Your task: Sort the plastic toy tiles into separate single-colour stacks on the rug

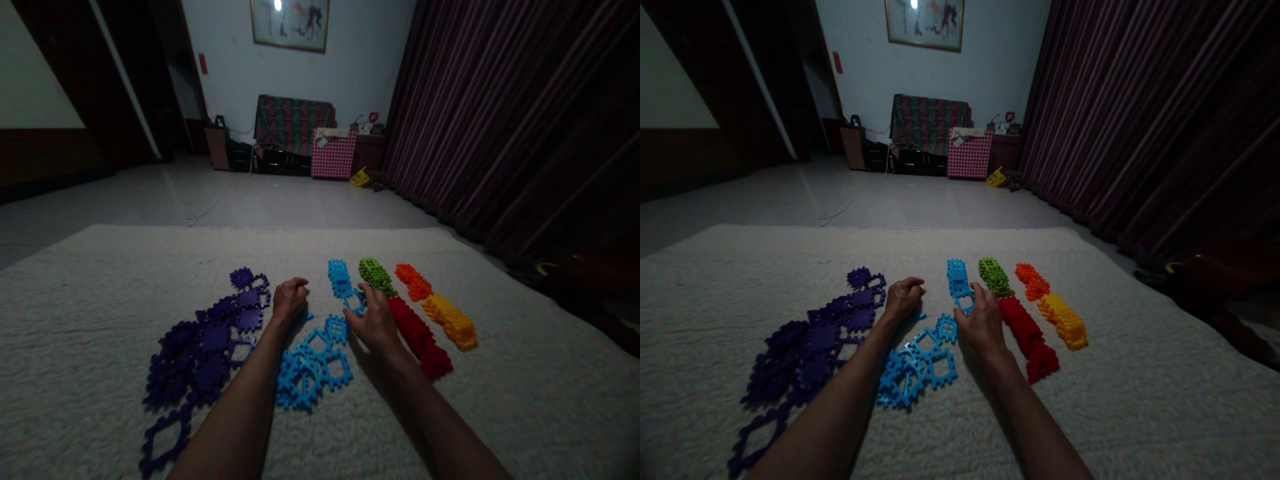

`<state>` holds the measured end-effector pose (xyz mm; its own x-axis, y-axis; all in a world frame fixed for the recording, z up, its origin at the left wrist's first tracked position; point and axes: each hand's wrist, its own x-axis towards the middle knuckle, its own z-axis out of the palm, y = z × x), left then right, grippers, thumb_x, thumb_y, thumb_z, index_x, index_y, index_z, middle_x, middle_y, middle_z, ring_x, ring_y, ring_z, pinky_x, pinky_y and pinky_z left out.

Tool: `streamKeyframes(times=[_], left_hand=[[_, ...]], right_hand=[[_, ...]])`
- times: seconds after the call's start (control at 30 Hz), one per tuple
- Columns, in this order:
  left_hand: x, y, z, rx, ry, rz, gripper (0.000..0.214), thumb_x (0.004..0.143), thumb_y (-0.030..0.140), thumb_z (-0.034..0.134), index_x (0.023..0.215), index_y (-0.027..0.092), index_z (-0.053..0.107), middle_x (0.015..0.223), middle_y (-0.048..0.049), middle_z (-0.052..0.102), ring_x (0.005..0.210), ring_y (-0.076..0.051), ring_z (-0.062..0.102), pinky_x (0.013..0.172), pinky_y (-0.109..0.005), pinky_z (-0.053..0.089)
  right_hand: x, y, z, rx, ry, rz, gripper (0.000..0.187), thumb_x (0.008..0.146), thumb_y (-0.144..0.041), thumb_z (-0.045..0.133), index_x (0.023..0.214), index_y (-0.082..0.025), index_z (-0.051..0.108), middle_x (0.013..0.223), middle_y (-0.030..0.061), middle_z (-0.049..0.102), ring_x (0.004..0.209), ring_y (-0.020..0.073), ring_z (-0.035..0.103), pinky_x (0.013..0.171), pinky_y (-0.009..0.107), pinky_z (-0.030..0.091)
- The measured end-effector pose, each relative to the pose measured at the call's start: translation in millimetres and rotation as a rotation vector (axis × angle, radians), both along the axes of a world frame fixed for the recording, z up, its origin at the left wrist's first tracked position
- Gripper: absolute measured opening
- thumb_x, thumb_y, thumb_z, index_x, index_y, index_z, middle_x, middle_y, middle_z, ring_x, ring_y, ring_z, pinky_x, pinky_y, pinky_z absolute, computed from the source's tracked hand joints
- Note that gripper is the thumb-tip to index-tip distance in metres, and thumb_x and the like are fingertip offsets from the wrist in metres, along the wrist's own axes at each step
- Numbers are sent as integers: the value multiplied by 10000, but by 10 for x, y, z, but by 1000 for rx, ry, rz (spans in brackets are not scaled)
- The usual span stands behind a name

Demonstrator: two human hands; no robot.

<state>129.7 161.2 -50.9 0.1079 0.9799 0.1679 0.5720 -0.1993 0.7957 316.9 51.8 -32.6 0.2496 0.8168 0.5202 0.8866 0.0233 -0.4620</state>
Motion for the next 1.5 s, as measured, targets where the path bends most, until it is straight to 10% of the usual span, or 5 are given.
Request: streamKeyframes(times=[0.23,1.5], left_hand=[[12,-2,0,13,13,9,350,822,149,504,1057,182,760,979,-66,783,966,-191,717,903,-265,521],[13,11,-21,5,45,28,324,823,192,523,1044,208,759,967,-41,787,982,-181,713,863,-248,524]], right_hand=[[-111,411,-161,77,41,-73,519,792,-362,632,1267,-176,535,1105,128,592,1051,287,578,932,435,485],[-146,431,-167,-97,-14,-199,552,790,-359,680,1292,-167,554,1143,133,596,1075,293,563,912,388,432]])
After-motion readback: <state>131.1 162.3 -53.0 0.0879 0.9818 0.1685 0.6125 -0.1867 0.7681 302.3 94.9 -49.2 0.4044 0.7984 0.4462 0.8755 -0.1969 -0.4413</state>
